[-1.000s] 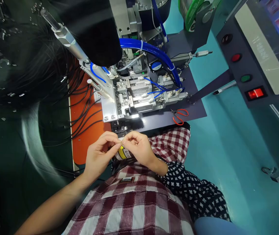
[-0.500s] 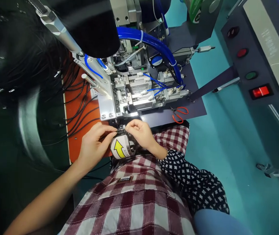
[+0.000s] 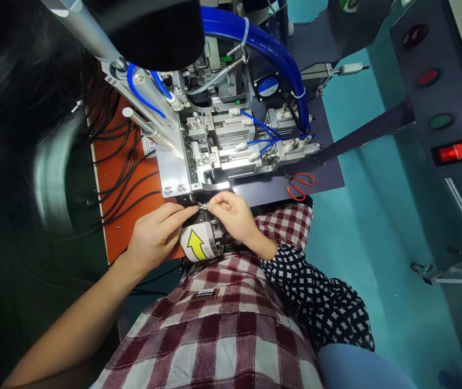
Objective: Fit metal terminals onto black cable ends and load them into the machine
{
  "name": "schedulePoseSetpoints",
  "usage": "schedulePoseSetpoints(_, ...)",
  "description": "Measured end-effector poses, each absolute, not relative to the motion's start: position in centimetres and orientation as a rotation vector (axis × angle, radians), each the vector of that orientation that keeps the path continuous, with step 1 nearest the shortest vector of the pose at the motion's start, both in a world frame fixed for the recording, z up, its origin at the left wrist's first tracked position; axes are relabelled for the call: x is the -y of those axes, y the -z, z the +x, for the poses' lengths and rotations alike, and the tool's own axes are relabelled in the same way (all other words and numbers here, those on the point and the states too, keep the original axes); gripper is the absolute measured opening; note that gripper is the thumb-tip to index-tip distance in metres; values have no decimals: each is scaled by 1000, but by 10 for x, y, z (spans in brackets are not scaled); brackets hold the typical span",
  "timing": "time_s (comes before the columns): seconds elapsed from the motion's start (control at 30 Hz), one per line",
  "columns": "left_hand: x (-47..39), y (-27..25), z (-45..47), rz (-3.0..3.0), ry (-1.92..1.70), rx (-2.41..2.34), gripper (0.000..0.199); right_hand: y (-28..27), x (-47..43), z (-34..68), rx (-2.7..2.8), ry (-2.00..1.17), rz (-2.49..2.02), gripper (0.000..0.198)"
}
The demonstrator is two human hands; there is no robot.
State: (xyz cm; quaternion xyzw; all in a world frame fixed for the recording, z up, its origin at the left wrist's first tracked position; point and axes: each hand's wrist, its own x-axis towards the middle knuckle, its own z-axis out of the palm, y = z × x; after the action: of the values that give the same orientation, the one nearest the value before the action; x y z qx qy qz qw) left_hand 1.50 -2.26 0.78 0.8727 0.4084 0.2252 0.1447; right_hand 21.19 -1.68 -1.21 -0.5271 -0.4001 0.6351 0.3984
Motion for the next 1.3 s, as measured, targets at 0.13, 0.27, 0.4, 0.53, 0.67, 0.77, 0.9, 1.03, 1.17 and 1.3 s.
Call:
schedulePoseSetpoints(0.13,23,-9,13,2529,-675,-1085,33,6,19,215,1031,-1611,-1307,16)
schedulePoseSetpoints(0.27,23,-2,11,2565,-592,-1111,35,14,19,215,1036,-1606,-1313,16)
schedulePoseSetpoints(0.4,24,4,11,2647,-513,-1176,39,24,17,212,1012,-1611,-1297,17)
schedulePoseSetpoints(0.53,25,3,12,2657,-517,-1189,37,25,16,211,1014,-1615,-1297,17)
schedulePoseSetpoints(0.67,24,3,12,2676,-526,-1174,35,23,17,211,1012,-1621,-1299,16)
schedulePoseSetpoints(0.77,24,5,11,2684,-532,-1160,36,24,16,211,1014,-1615,-1300,16)
schedulePoseSetpoints(0.9,23,6,11,2695,-526,-1161,36,25,17,211,1055,-1586,-1330,17)
schedulePoseSetpoints(1.03,23,5,12,2713,-522,-1162,36,23,19,210,1179,-1479,-1421,12)
schedulePoseSetpoints(1.17,22,4,13,2753,-531,-1161,36,21,20,211,1272,-1377,-1482,8)
schedulePoseSetpoints(1.3,21,4,14,2813,-554,-1124,35,24,19,211,1213,-1452,-1443,9)
